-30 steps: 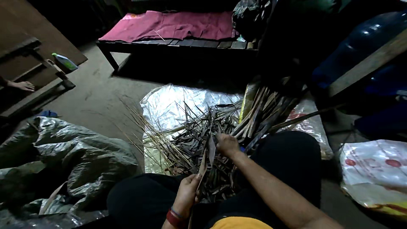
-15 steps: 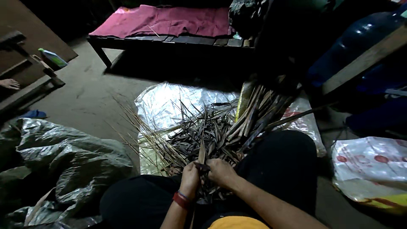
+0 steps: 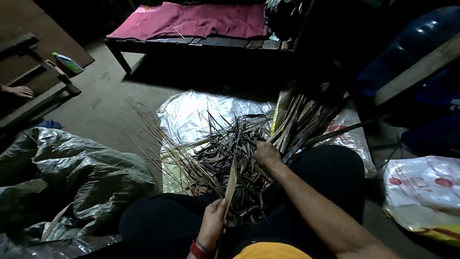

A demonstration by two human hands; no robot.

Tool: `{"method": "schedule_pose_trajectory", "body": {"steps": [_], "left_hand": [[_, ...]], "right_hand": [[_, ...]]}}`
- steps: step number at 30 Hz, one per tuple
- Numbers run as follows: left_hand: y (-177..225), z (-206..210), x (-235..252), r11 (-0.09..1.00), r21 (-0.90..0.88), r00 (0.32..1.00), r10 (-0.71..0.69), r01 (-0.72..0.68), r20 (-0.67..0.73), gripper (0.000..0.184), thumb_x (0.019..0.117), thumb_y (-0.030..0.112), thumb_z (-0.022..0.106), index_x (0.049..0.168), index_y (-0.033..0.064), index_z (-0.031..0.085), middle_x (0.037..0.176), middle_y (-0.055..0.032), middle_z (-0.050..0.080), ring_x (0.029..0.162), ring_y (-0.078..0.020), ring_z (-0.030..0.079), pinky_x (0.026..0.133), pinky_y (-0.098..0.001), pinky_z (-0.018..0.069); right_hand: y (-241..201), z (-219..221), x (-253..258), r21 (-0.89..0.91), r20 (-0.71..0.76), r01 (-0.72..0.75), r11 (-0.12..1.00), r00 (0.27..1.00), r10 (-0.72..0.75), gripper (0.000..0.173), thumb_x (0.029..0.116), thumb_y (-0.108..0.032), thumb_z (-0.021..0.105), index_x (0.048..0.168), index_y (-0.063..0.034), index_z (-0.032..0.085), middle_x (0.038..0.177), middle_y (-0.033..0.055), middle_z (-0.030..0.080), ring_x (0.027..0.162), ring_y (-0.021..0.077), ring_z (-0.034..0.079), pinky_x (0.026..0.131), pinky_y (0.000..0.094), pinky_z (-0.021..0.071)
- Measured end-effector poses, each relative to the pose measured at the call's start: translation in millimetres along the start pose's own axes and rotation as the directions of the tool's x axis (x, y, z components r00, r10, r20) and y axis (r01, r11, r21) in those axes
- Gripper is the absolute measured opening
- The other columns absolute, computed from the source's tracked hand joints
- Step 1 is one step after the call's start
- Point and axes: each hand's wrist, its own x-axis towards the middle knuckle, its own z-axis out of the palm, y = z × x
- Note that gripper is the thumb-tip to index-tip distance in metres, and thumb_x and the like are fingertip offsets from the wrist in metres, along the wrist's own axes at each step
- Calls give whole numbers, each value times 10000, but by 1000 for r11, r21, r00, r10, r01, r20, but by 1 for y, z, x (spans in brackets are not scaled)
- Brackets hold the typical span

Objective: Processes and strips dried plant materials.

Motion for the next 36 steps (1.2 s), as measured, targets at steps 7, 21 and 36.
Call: {"method": "schedule_pose_trajectory", "body": {"steps": [7,21,36], "left_hand": [[27,15,25,997,74,997,16,-11,-72,260,1099,131,425,921,43,593,603,29,472,431,-40,384,411,-192,343],[19,7,6,995,86,998,56,-57,5,301,1107,176,425,922,38,618,571,28,457,408,-41,365,391,-195,325],[32,8,11,998,36,996,-49,47,69,274,1122,180,401,1040,7,597,608,-3,550,431,-58,516,417,-194,467]], "right_hand": [[-15,43,-86,-46,285,378,925,892,-350,300,1026,-90,507,1258,48,639,1287,266,643,1233,432,612,1020,598,468],[6,-12,-9,126,-31,-11,992,999,15,346,1051,-141,507,1337,18,621,1340,269,624,1286,408,588,1074,588,441],[20,7,-33,670,-92,131,731,991,-92,296,1102,-155,451,1175,55,647,882,116,616,730,172,577,717,339,503]]}}
